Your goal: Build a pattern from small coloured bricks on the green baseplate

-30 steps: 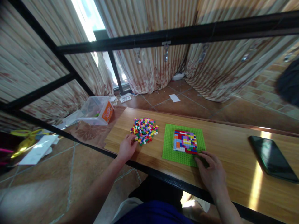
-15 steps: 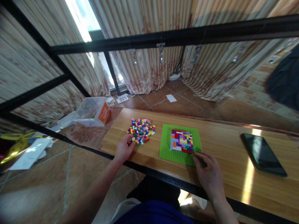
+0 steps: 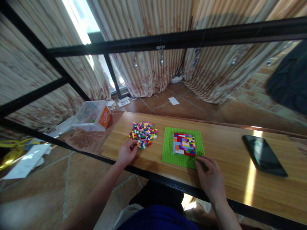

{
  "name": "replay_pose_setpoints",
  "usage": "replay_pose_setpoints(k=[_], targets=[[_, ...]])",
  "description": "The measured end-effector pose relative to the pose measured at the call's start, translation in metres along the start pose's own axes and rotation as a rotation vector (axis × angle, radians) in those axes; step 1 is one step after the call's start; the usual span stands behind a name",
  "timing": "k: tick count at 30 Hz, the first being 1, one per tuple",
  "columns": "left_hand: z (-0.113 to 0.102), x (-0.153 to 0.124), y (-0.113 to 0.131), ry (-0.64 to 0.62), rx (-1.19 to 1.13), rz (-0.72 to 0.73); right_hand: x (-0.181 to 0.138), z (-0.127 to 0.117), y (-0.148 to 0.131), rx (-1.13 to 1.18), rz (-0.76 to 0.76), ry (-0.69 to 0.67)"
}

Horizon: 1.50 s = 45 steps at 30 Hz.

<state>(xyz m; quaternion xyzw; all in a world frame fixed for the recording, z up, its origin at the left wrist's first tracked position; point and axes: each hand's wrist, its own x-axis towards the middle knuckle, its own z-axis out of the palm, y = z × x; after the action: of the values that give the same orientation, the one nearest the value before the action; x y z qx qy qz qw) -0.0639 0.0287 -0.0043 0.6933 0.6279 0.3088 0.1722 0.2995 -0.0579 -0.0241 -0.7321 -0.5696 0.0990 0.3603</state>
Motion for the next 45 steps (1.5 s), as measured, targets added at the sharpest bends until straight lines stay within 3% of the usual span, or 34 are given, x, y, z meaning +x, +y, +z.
replay_pose_setpoints(k=[11, 16, 19, 24, 27, 34, 41, 45], targets=[[0.002, 0.01, 0.002, 0.026, -0.001, -0.019, 0.0, -0.001, -0.002, -0.016, -0.011, 0.006], [-0.003, 0.007, 0.008, 0.091, -0.13, -0.03, 0.0, -0.005, -0.022, 0.018, 0.013, 0.095], [0.0, -0.004, 0.026, -0.017, -0.315, -0.064, -0.007, -0.001, -0.053, 0.142, 0.014, 0.061], [0.015, -0.038, 0.072, -0.282, -0.608, -0.111, -0.031, 0.02, -0.115, 0.465, 0.033, -0.196], [0.022, -0.053, 0.089, -0.364, -0.655, -0.114, -0.043, 0.031, -0.13, 0.541, 0.083, -0.297], [0.034, -0.062, 0.091, -0.409, -0.634, -0.113, -0.05, 0.032, -0.122, 0.59, 0.25, -0.269], [0.036, -0.056, 0.102, -0.437, -0.629, -0.003, -0.046, 0.026, -0.118, 0.621, 0.267, -0.258], [0.039, -0.054, 0.103, -0.462, -0.659, -0.035, -0.045, 0.025, -0.116, 0.561, 0.218, -0.25]])
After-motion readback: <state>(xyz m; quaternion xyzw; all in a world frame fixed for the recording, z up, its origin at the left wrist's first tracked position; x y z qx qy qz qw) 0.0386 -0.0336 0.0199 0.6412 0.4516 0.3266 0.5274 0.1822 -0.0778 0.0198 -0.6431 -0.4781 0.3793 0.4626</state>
